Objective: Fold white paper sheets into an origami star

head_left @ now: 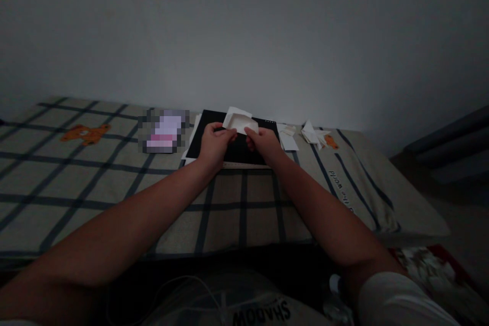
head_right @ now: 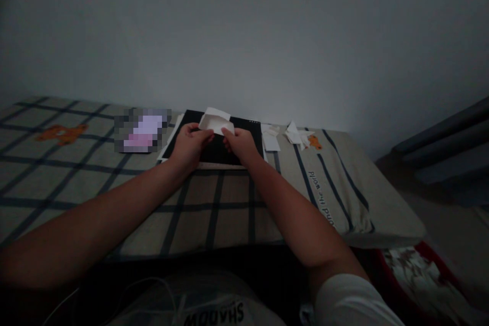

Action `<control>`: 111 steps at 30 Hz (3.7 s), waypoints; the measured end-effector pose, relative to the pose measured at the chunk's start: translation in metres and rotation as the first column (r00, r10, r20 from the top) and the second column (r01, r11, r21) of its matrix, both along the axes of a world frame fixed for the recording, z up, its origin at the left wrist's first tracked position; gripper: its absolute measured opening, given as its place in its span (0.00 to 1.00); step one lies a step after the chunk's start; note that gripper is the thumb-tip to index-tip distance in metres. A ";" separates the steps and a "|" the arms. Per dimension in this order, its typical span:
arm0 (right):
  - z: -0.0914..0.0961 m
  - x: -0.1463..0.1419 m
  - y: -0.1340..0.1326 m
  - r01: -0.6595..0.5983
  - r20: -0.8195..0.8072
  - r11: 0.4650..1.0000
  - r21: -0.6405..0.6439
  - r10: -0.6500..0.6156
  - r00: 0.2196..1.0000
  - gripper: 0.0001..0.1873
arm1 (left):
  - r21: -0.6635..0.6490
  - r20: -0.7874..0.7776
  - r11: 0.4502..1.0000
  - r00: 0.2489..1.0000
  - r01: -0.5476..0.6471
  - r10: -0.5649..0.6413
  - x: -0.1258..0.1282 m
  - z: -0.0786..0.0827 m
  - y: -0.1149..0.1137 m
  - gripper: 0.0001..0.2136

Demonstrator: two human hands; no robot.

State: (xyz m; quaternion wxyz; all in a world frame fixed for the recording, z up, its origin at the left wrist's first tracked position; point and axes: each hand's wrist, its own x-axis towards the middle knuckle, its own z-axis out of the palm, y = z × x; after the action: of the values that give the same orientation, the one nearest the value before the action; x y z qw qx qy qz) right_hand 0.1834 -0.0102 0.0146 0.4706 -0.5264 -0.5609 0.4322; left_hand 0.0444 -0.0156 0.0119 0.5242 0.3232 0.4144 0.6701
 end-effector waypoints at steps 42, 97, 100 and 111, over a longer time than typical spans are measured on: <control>0.000 -0.007 -0.004 -0.030 -0.021 0.999 0.013 0.030 0.999 0.14 | -0.062 0.195 0.994 0.978 0.089 -0.076 0.002 0.000 -0.003 0.16; -0.001 -0.015 -0.007 0.082 -0.177 0.996 -0.023 -0.085 0.981 0.15 | 0.010 0.051 0.999 0.997 0.050 -0.051 0.007 0.001 -0.006 0.19; -0.002 -0.014 -0.006 0.067 -0.181 0.998 -0.007 -0.068 0.981 0.15 | -0.020 0.092 0.998 0.994 0.057 -0.055 0.007 0.001 -0.006 0.18; -0.005 -0.010 -0.003 0.089 -0.067 0.996 0.023 -0.087 0.994 0.19 | -0.048 0.109 0.993 0.989 0.106 -0.101 0.005 0.004 -0.007 0.17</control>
State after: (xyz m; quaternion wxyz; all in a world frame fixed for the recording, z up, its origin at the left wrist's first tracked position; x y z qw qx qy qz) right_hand 0.1736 -0.0127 0.0093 0.5142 -0.5299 -0.5270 0.4208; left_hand 0.0498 -0.0224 0.0159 0.5881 0.2938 0.3865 0.6468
